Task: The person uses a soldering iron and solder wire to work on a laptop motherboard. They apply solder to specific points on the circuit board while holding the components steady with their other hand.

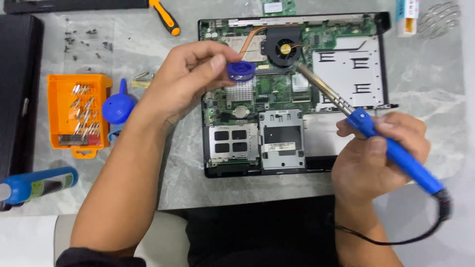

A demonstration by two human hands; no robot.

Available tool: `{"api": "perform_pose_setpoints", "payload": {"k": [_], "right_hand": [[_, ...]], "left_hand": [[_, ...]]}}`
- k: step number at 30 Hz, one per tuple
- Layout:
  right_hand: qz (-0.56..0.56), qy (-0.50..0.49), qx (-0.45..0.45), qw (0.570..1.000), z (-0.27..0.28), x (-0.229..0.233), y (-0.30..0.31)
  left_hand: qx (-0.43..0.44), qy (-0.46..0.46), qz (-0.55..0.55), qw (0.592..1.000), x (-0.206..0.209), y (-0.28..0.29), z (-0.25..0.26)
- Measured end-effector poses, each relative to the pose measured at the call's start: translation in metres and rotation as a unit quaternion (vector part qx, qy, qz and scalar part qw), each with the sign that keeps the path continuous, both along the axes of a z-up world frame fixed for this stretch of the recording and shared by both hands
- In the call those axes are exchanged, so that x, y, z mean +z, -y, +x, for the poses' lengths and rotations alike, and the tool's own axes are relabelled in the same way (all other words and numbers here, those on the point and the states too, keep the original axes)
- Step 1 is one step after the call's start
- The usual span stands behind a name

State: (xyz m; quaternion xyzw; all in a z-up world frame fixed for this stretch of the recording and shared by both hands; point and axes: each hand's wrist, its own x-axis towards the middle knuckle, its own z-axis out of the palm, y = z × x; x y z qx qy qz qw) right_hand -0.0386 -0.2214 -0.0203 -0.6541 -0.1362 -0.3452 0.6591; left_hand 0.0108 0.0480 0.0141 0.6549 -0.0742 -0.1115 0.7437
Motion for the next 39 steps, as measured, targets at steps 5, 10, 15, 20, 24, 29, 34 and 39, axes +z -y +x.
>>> {"api": "perform_pose_setpoints", "payload": {"k": [5,10,15,20,24,29,34,39], "right_hand": [[-0.165,0.050,-0.029,0.985,-0.005,0.002,0.039],[-0.237,-0.067,0.170,0.954,-0.020,0.046,0.103],[-0.029,-0.233,0.275,0.932,-0.035,0.057,0.143],[-0.259,-0.227,-0.069,0.936,-0.025,0.060,0.129],[-0.312,-0.244,-0.141,0.907,-0.011,0.032,0.148],[-0.393,-0.312,-0.211,0.839,0.005,0.009,0.165],[-0.435,-0.290,-0.185,0.832,0.015,-0.002,0.170],[-0.476,-0.262,-0.184,0.819,0.024,-0.013,0.175]], "left_hand": [[0.101,0.028,0.081,0.991,-0.018,0.009,0.004],[0.162,-0.030,0.153,0.974,0.004,0.015,0.000],[0.169,-0.031,0.160,0.972,0.009,0.015,-0.002],[0.175,-0.016,0.207,0.963,0.011,0.017,-0.004],[0.198,0.016,0.249,0.948,0.006,0.016,-0.002],[0.194,0.058,0.281,0.938,0.003,0.018,-0.006],[0.188,0.047,0.219,0.956,0.014,0.027,-0.011],[0.184,0.051,0.220,0.957,0.015,0.028,-0.012]]}}
